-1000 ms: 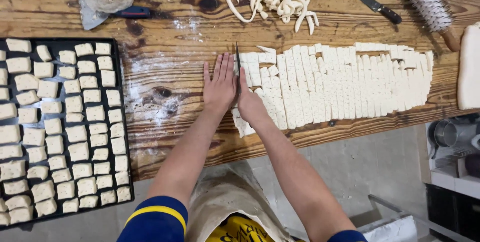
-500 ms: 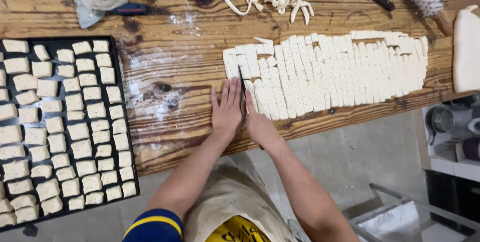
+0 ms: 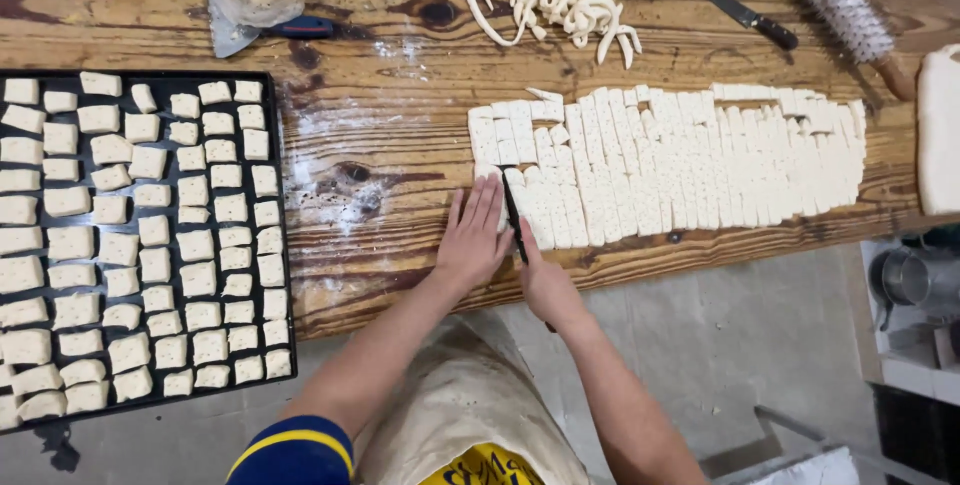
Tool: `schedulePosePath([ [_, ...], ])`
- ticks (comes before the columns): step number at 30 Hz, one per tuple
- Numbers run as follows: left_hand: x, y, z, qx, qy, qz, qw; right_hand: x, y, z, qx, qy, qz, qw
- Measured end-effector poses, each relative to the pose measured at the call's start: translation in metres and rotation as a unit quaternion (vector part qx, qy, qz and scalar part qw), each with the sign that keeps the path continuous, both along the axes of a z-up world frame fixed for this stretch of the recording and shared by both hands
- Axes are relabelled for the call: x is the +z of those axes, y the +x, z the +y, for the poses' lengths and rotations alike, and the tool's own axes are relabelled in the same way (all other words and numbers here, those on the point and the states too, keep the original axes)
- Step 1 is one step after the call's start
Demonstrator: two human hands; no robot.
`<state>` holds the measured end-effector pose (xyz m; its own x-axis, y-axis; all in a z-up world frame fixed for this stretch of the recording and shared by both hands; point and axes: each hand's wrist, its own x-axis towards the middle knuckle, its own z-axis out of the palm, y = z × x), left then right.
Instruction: Cutting dough strips into small squares with a knife and arranging them in rows on a baking tray.
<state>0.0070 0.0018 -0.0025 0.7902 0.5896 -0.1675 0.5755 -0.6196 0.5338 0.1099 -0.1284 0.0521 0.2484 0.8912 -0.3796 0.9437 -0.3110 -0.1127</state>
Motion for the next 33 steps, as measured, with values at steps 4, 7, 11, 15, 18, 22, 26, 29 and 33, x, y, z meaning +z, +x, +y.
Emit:
schedulePosePath([
  [4,0.006,-0.025,0.001,-0.009,-0.009,0.007,1.000,0.067,-0.008,0.011,-0.100,-0.059,0.105,0.988],
  [7,0.000,-0.029,0.019,0.042,-0.028,0.007,0.999,0.080,-0.018,0.025,-0.171,-0.046,0.144,0.974],
  [11,-0.007,-0.016,0.056,0.094,-0.012,-0.003,0.995,0.070,-0.020,0.058,-0.166,-0.002,0.184,0.969],
  [15,-0.013,0.003,0.085,0.112,0.019,0.013,0.993,0.070,-0.018,0.090,-0.177,0.016,0.202,0.963],
  [18,-0.006,0.002,0.083,0.096,0.013,0.021,0.995,0.078,-0.019,0.091,-0.186,0.017,0.208,0.960],
  [22,-0.005,-0.001,0.085,0.059,0.019,0.052,0.997,0.067,-0.015,0.060,-0.220,0.015,0.229,0.948],
  [26,-0.011,-0.002,0.085,0.101,0.047,-0.046,0.993,0.029,-0.012,0.005,-0.259,0.074,0.256,0.929],
  [29,-0.008,-0.003,0.085,0.100,0.038,-0.053,0.993,0.031,-0.022,-0.022,-0.345,0.037,0.265,0.899],
  [33,-0.009,-0.010,0.083,0.102,0.017,-0.127,0.986,0.014,-0.026,-0.050,-0.430,-0.021,0.278,0.859],
])
